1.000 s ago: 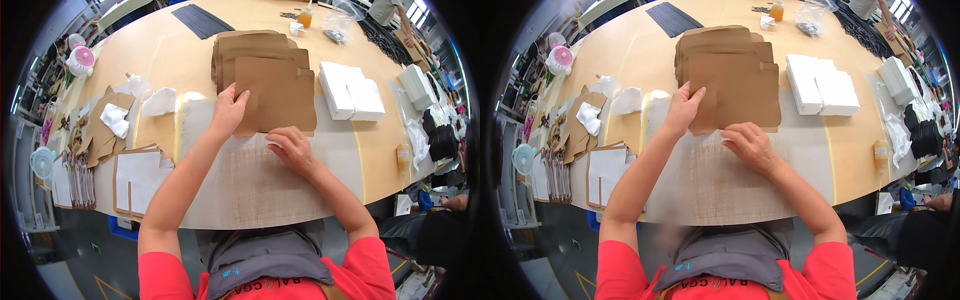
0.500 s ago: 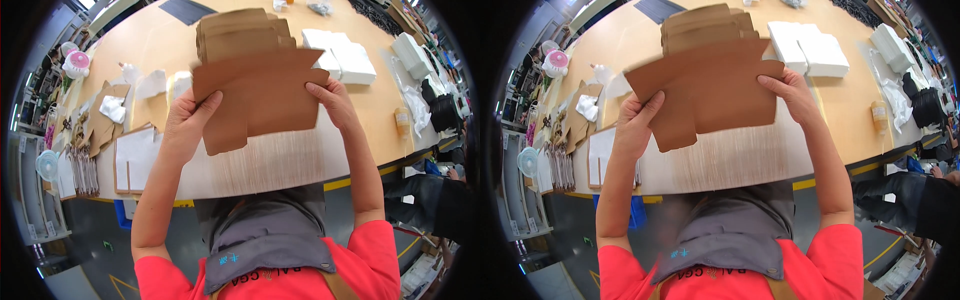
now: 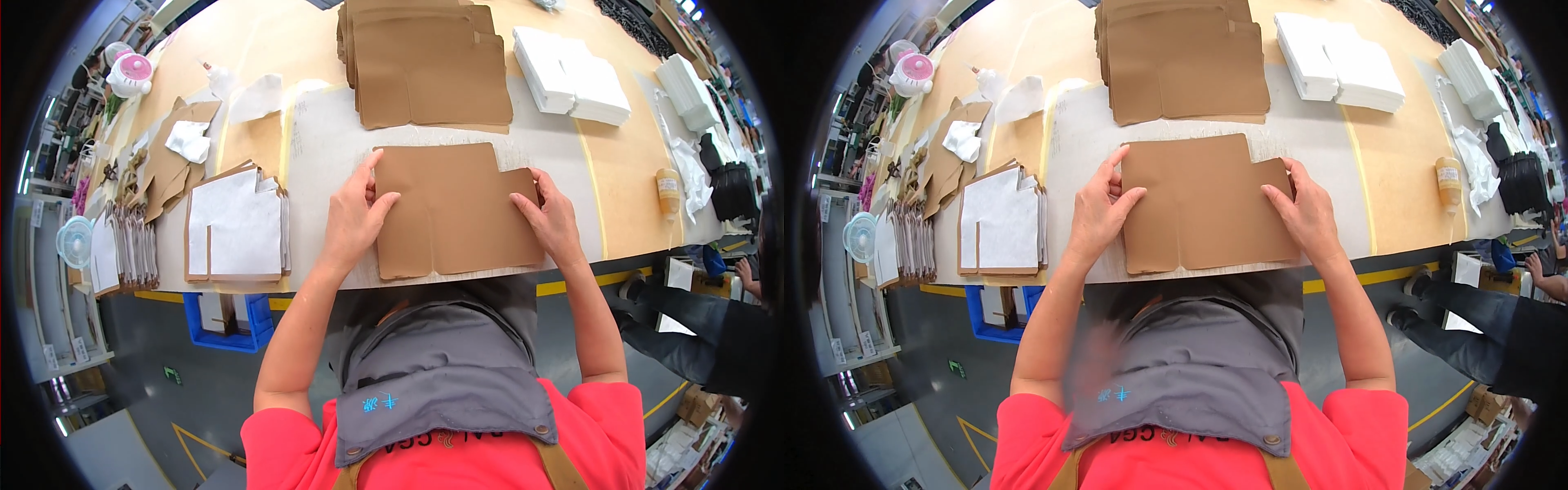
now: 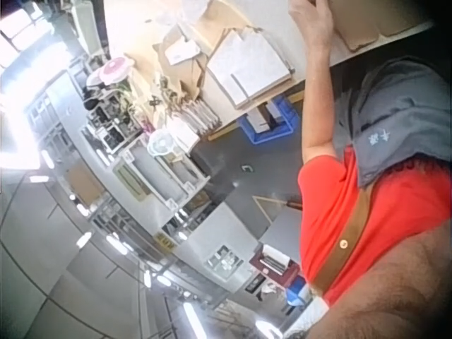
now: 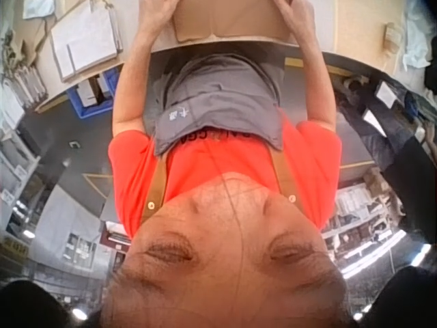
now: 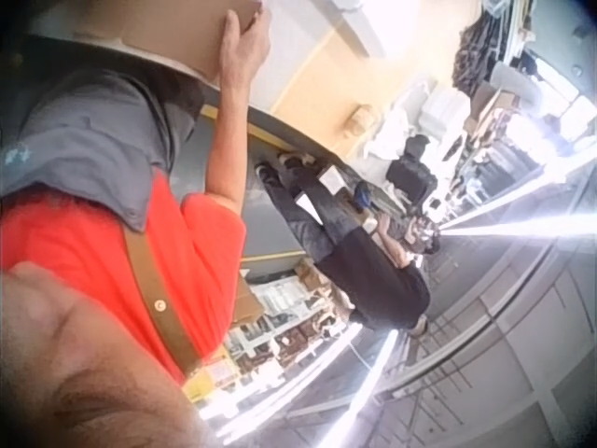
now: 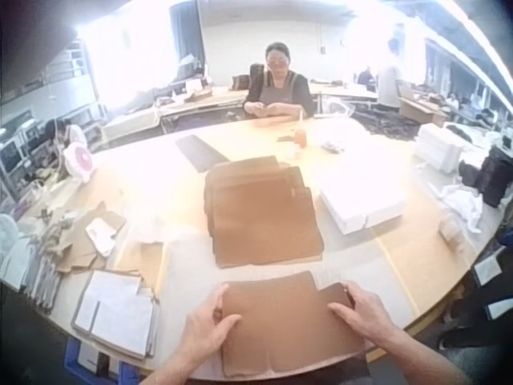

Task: Applying adhesive to leather components and attaching fabric/paper linings.

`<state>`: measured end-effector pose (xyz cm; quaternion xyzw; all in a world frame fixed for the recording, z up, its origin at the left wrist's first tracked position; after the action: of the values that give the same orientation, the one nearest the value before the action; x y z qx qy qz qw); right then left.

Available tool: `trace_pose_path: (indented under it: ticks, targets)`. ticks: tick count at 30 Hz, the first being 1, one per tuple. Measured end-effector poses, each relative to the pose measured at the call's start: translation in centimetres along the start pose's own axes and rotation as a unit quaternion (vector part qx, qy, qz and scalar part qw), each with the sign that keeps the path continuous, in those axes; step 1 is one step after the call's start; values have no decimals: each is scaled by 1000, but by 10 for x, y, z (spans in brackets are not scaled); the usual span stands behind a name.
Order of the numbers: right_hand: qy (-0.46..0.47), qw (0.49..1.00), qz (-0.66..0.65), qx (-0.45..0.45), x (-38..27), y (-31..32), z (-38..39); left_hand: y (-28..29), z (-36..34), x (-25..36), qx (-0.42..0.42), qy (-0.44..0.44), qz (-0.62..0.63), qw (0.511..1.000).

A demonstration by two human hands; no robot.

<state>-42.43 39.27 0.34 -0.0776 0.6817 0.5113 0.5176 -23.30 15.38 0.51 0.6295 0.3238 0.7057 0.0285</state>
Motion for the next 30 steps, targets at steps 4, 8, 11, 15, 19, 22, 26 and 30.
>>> trace_pose_path:
  ticks: [4,8,11,15,19,22,26,30]
  targets:
    - [-26,996,84,-4,-5,3,5,0,-2,3,8,14,-131,991]
    - [21,970,218,109,16,39,6,3,5,18,85,-63,-296,949]
    - [-9,949,246,199,50,103,12,12,19,65,40,-85,-67,993]
    - [-52,860,433,265,141,210,14,14,56,161,-236,-203,497,810]
    - [-254,883,319,232,234,338,51,-7,85,197,-151,-225,604,749]
    - [-258,910,252,207,257,336,29,19,88,172,-131,-186,575,786]
    - [-318,942,69,82,273,326,13,93,150,131,-143,-122,527,829]
    - [-283,946,-36,152,263,362,31,49,65,139,-151,-86,461,870]
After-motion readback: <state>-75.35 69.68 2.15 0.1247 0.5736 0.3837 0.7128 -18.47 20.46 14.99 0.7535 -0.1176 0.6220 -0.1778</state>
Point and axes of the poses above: each hand's wrist, its own z-axis away from the middle knuckle, its own y-axis out of the back of the hand, x = y × z, the point moved 2 cm from there along -z, towards the middle knuckle, and after that the axes turned 13 degrees about -x, right-handed, at the moved point
